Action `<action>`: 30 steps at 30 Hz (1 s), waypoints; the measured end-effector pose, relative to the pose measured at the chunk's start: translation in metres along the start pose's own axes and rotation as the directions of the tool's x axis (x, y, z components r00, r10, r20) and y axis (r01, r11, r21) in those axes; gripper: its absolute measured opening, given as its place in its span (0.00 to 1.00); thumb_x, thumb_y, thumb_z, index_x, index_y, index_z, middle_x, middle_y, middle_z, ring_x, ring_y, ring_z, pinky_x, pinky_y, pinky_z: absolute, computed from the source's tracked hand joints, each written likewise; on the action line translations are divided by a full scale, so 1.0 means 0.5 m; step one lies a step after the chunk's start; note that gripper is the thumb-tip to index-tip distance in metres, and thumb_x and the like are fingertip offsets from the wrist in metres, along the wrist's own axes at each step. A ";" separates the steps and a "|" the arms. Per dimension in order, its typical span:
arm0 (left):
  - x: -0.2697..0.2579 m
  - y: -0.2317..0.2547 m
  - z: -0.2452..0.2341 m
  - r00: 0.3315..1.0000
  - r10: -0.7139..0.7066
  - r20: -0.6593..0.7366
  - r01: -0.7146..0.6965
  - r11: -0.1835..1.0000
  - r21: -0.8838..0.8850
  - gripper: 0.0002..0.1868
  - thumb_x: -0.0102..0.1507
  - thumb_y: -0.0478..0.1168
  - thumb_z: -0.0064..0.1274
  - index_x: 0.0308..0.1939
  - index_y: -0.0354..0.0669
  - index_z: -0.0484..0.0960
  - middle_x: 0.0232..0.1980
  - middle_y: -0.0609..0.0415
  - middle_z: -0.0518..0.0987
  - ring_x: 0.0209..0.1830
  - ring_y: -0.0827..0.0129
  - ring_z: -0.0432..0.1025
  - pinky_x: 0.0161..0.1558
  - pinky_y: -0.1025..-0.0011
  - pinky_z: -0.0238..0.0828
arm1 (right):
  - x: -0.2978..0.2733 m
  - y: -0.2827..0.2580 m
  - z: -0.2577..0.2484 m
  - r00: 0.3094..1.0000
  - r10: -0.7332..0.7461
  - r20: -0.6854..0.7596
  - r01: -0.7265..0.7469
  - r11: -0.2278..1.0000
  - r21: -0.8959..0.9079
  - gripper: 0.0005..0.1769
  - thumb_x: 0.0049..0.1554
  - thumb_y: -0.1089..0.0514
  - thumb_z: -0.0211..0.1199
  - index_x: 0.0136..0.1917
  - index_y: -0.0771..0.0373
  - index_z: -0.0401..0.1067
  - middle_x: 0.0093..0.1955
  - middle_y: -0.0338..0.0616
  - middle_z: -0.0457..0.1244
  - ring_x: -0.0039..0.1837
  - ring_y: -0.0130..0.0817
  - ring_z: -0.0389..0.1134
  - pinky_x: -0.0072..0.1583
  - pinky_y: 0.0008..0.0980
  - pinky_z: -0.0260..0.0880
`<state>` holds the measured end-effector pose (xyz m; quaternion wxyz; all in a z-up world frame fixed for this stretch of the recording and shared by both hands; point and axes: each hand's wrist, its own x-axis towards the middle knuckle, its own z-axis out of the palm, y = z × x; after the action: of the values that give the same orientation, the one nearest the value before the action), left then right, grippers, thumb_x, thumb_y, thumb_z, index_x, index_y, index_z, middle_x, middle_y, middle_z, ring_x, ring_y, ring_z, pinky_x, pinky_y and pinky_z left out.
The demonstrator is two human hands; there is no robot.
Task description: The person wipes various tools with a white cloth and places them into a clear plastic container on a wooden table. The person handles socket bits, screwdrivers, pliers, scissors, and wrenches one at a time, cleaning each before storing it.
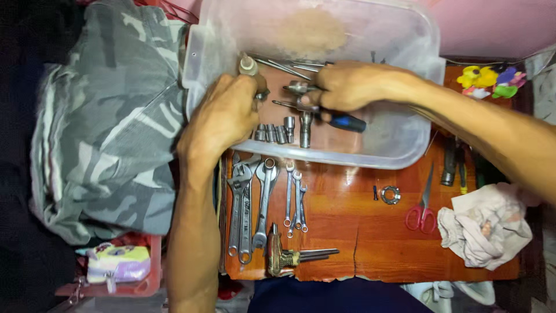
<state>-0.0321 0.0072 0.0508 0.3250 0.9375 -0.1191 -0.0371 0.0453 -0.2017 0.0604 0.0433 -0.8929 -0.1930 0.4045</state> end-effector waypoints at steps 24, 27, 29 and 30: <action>0.016 0.002 0.003 0.991 -0.049 0.121 0.042 0.997 0.059 0.15 0.53 0.26 0.51 0.44 0.32 0.83 0.32 0.29 0.79 0.37 0.40 0.79 0.42 0.50 0.74 | 0.108 0.012 0.041 0.980 -0.112 0.167 0.136 0.980 -0.142 0.20 0.57 0.43 0.64 0.46 0.63 0.79 0.39 0.52 0.69 0.44 0.45 0.70 0.50 0.50 0.70; 0.014 0.002 0.003 0.993 -0.036 0.111 0.029 0.997 0.066 0.17 0.53 0.25 0.51 0.46 0.32 0.83 0.32 0.29 0.79 0.37 0.39 0.78 0.41 0.50 0.73 | 0.112 0.013 0.044 0.979 -0.080 0.187 0.104 0.987 -0.122 0.18 0.57 0.46 0.63 0.49 0.63 0.77 0.39 0.50 0.69 0.42 0.44 0.70 0.47 0.51 0.72; 0.014 0.002 0.002 0.997 0.003 0.082 -0.009 0.997 0.073 0.18 0.52 0.25 0.52 0.46 0.31 0.84 0.32 0.28 0.79 0.37 0.37 0.77 0.41 0.49 0.73 | 0.114 0.013 0.042 0.981 -0.082 0.174 0.105 0.986 -0.130 0.20 0.59 0.44 0.62 0.51 0.64 0.75 0.39 0.52 0.69 0.42 0.45 0.70 0.47 0.51 0.72; 0.013 0.002 0.002 0.998 0.024 0.064 -0.029 0.997 0.071 0.18 0.52 0.25 0.52 0.46 0.31 0.84 0.32 0.28 0.79 0.37 0.37 0.77 0.41 0.49 0.72 | 0.114 0.014 0.041 0.982 -0.094 0.161 0.118 0.982 -0.144 0.22 0.60 0.43 0.60 0.52 0.65 0.74 0.39 0.54 0.69 0.42 0.47 0.70 0.47 0.52 0.71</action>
<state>-0.0261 0.0042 0.0506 0.2875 0.9453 -0.1429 -0.0579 0.0661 -0.1880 0.0047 -0.0189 -0.8483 -0.2736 0.4530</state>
